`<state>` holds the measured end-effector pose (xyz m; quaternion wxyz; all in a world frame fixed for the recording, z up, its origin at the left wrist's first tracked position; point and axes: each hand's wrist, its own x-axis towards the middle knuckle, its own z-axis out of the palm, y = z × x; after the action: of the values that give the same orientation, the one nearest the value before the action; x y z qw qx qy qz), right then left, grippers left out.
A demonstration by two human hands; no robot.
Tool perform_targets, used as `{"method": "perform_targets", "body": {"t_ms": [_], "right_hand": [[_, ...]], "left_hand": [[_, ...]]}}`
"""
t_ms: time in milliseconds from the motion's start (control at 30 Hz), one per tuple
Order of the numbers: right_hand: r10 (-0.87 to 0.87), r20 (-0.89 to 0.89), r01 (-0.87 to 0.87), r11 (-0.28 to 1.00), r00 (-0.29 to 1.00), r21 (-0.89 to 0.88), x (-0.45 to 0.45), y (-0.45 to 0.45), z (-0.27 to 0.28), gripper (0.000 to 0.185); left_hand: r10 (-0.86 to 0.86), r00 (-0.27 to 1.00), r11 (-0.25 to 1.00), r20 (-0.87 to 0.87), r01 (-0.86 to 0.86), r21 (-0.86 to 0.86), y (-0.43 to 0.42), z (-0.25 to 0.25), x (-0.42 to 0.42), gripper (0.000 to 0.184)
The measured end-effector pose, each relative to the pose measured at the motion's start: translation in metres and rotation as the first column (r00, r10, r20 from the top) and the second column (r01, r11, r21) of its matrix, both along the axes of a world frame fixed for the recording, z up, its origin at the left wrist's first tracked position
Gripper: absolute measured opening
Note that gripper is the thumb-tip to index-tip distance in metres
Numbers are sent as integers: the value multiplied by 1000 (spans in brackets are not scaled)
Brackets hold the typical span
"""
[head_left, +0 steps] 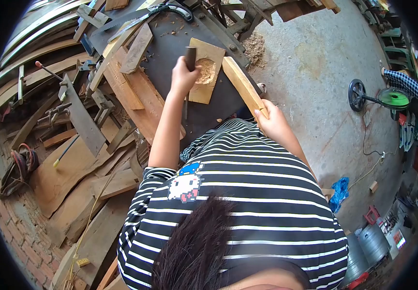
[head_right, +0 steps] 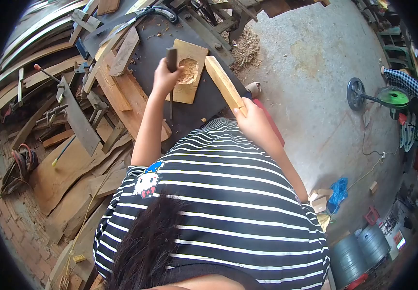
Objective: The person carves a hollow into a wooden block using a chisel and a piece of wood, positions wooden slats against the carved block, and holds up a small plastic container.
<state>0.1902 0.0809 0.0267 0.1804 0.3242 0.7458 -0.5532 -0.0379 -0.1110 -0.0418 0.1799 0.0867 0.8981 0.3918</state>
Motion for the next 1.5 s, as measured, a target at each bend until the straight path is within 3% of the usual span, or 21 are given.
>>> {"method": "perform_targets", "body": {"t_ms": [100, 167, 267, 333, 400, 433, 500, 567, 633, 700, 733, 867, 967, 1033, 1100, 1167, 1233, 1300, 1333, 1400, 1500], "right_hand": [[65, -50, -58, 989, 997, 134, 6, 6, -2, 38], [101, -145, -68, 973, 984, 219, 9, 8, 0, 39], [113, -114, -86, 972, 987, 217, 9, 8, 3, 41], [115, -110, -88, 971, 987, 223, 10, 9, -1, 41], [34, -120, -26, 998, 992, 62, 13, 9, -14, 38], [30, -123, -21, 997, 992, 71, 13, 9, -23, 38], [-91, -137, 78, 992, 986, -99, 13, 9, -45, 35], [-87, -139, 62, 983, 987, -174, 8, 12, -64, 36], [113, -176, -111, 994, 978, 23, 4, 13, -94, 38], [168, -173, -151, 983, 971, 106, -2, 1, -104, 40], [250, -34, -245, 963, 968, 113, -6, 0, -109, 40], [368, 119, -386, 889, 922, 247, -21, -10, -95, 42], [431, 299, -521, 761, 851, 386, -32, -10, -76, 47], [450, 337, -555, 748, 827, 363, -45, -7, -67, 47], [415, 309, -515, 743, 856, 427, -63, -9, -57, 40], [370, 99, -361, 753, 924, 550, -89, -14, -65, 29], [511, -185, -289, 707, 839, 645, -119, -20, -67, 28], [603, -285, -304, 687, 745, 660, -150, -28, -78, 34], [610, -287, -305, 682, 739, 664, -159, -33, -83, 34], [787, -203, -342, 463, 582, 818, -173, -39, -91, 41], [790, -176, -341, 439, 587, 831, -176, -45, -101, 40]], "left_hand": [[188, 981, 981, -43, -190, -47, -14, -3, -6, 42], [203, 979, 977, -34, -204, -55, -19, -2, -7, 41], [104, 994, 995, 36, -103, -7, -12, -5, -1, 36], [47, 998, 999, -31, -48, -24, -1, -11, 5, 38], [33, 996, 995, -88, -41, -93, 9, -18, 8, 37], [29, 995, 996, -92, -37, -84, 12, -19, 7, 37], [104, 986, 960, -127, -133, -244, 16, -14, 9, 43], [144, 975, 938, -172, -190, -289, 14, -11, 8, 43], [211, 965, 915, -157, -251, -315, 8, -2, 7, 48], [236, 966, 901, -105, -258, -350, -1, -7, 3, 58], [238, 969, 902, -72, -248, -353, -6, -12, 1, 60], [253, 964, 930, 75, -221, -295, -20, -11, -1, 61], [222, 971, 939, 89, -188, -288, -24, -14, -3, 58], [220, 971, 939, 91, -186, -288, -23, -14, -3, 56], [219, 967, 930, 127, -168, -326, -22, -14, -6, 57], [208, 968, 929, 138, -151, -337, -22, -16, -8, 56], [195, 969, 933, 151, -136, -334, -22, -14, -12, 56], [198, 966, 931, 169, -132, -340, -21, -13, -13, 56], [200, 965, 930, 169, -133, -342, -21, -13, -13, 56], [212, 964, 925, 162, -145, -352, -20, -9, -11, 57], [220, 964, 924, 150, -156, -350, -20, -9, -11, 57]]}}
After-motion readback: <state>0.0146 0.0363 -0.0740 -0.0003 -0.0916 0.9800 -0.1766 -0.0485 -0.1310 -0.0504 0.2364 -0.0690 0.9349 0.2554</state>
